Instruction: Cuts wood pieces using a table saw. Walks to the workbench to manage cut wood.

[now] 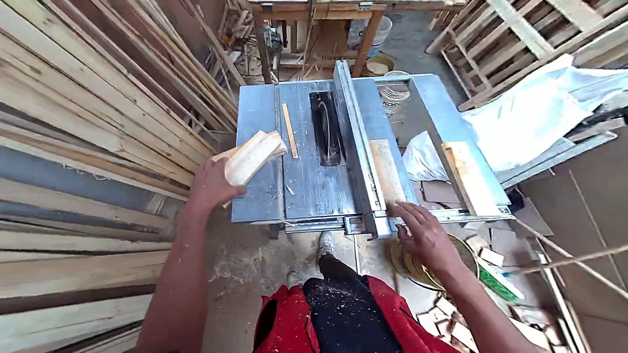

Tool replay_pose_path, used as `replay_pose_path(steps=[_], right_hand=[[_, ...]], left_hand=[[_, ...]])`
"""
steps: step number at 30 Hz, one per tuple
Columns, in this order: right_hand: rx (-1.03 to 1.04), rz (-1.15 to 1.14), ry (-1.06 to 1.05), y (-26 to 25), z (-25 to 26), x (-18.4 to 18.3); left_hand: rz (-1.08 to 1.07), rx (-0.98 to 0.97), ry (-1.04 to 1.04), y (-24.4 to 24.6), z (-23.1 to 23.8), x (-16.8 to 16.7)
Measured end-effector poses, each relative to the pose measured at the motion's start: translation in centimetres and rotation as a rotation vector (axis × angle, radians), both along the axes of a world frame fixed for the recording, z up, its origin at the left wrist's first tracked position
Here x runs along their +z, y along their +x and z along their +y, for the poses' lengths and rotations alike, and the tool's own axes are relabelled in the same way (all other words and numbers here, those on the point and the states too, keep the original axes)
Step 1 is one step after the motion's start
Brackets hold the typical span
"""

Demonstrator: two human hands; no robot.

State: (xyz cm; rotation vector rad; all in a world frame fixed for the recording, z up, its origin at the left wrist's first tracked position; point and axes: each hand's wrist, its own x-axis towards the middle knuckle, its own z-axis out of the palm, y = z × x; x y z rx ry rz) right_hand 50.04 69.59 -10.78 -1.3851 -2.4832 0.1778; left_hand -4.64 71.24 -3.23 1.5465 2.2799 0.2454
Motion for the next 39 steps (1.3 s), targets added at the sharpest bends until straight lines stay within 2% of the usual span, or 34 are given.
replay_pose_path(steps=[1, 2, 4, 6, 7, 10, 11, 12, 13, 15, 16, 18, 20, 23, 27, 31, 35, 39], right_hand=[[-0.030, 0.042, 0.008, -0.4, -0.6, 1.0], [-0.050, 0.090, 0.013, -0.9, -1.4, 1.8], [-0.041, 0.187, 0.039, -2.2, -2.5, 2.7], [0.012, 0.249, 0.026, -3.8, -3.4, 2.9], [0.042, 0.262, 0.014, -4.7, -3.7, 2.9], [0.132, 0.275, 0.010, -6.9, -4.1, 2.8], [0.155, 0.275, 0.011, -7.3, -4.3, 2.8], [0.172, 0.277, 0.017, -7.6, -4.3, 2.9], [0.182, 0.279, 0.019, -7.6, -4.3, 3.0], [0.179, 0.285, 0.021, -7.6, -4.2, 3.2], [0.172, 0.289, 0.025, -7.5, -4.3, 3.2], [0.167, 0.281, 0.027, -7.6, -4.5, 3.2], [0.196, 0.186, 0.011, -7.9, -4.4, 3.4], [0.234, -0.147, -0.058, -8.7, -2.7, 3.7], [0.265, -0.457, -0.120, -8.3, 0.9, 1.6], [0.298, -0.578, -0.115, -8.5, 2.0, 1.3], [0.296, -0.593, -0.112, -9.0, 2.6, 1.5], [0.304, -0.607, -0.154, -9.7, 4.6, 2.1]], left_hand=[[-0.177, 0.046, 0.019, 1.1, -1.4, 0.5], [-0.446, 0.084, 0.054, 2.4, -3.3, 0.6], [-1.176, 0.098, 0.158, 5.3, -7.4, -1.3], [-1.980, 0.033, 0.136, 8.7, -10.6, -4.3], [-2.199, 0.007, 0.122, 10.6, -11.7, -5.3], [-2.482, -0.012, 0.129, 15.0, -13.4, -7.3], [-2.472, 0.005, 0.130, 16.0, -13.7, -7.7], [-2.373, 0.041, 0.143, 16.7, -13.8, -8.0], [-2.150, 0.097, 0.175, 17.2, -13.8, -8.1], [-1.462, 0.236, 0.222, 18.6, -13.5, -7.5], [-1.226, 0.264, 0.198, 19.3, -13.1, -7.1], [-0.979, 0.250, 0.188, 21.1, -12.0, -7.7], [-0.860, 0.196, 0.159, 23.3, -10.6, -8.5], [-0.715, -0.002, 0.130, 27.3, -7.9, -8.6], [-0.368, -0.255, 0.066, 29.2, -5.9, -9.4], [-0.180, -0.401, 0.074, 27.4, -7.0, -10.7], [-0.142, -0.442, 0.088, 27.4, -6.5, -10.6], [-0.093, -0.479, 0.094, 26.7, -4.2, -10.2]])
